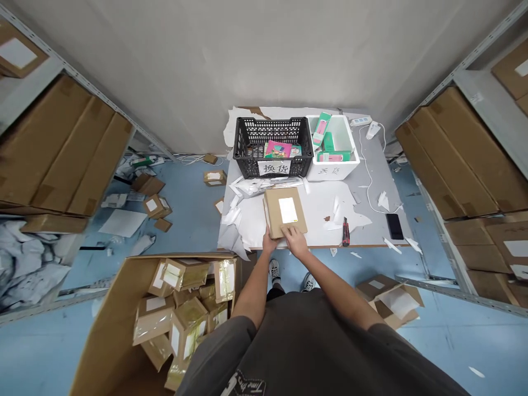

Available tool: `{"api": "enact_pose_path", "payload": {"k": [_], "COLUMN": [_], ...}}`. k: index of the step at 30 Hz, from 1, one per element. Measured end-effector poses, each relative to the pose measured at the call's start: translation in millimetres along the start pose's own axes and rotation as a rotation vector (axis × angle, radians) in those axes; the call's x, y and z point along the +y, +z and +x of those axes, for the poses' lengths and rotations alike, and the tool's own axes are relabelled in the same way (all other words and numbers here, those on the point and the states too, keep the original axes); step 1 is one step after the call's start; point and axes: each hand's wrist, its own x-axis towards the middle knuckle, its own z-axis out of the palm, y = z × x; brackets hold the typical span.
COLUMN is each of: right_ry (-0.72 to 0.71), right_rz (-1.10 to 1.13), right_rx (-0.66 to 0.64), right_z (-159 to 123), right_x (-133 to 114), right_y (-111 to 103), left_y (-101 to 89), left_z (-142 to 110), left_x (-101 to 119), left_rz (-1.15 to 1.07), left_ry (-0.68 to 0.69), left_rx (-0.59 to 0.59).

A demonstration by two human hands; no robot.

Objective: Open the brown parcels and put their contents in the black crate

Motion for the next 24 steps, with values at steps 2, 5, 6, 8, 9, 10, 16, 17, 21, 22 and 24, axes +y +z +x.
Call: {"api": "enact_pose_path", "payload": {"k": [2,5,6,8,9,10,16,17,21,22,24], "right_ry": [-0.016,0.014,0.048,0.145,0.188,0.221,0.315,0.321,0.322,0.314,0.286], "right_rz": [0.012,0.034,0.042,0.064,0.082,0.104,0.139,0.138,0.142,0.141,0.13], "right_rx": [0.012,0.067,0.085,0.084,0.055,0.013,-0.078,-0.076,-0.059,-0.042,0.017], "right_z": [-1,-2,-1,0,2,4,14,15,11,9,5], "right_x": [-4,6,13,30,38,44,49,47,40,39,35], "right_y": [12,14,12,6,4,2,4,5,5,4,1], "left_y": [-13.4,-30.0,-32.3,-30.3,-26.2,-20.6,5.8,5.4,-3.8,-6.5,-11.2], "left_z": [-1,-7,-10,-17,-20,-23,-27,-27,-26,-26,-23], "left_x": [-1,4,8,16,21,25,42,42,40,39,36], "left_rz": [0.042,0.131,0.176,0.283,0.341,0.401,0.633,0.637,0.626,0.612,0.545], "left_ry": [-0.004,0.07,0.077,0.077,0.076,0.073,0.011,0.011,0.007,0.016,0.057], "left_rx": [-0.007,0.016,0.036,0.047,0.035,0.019,0.055,0.054,0.035,0.035,0.043]}}
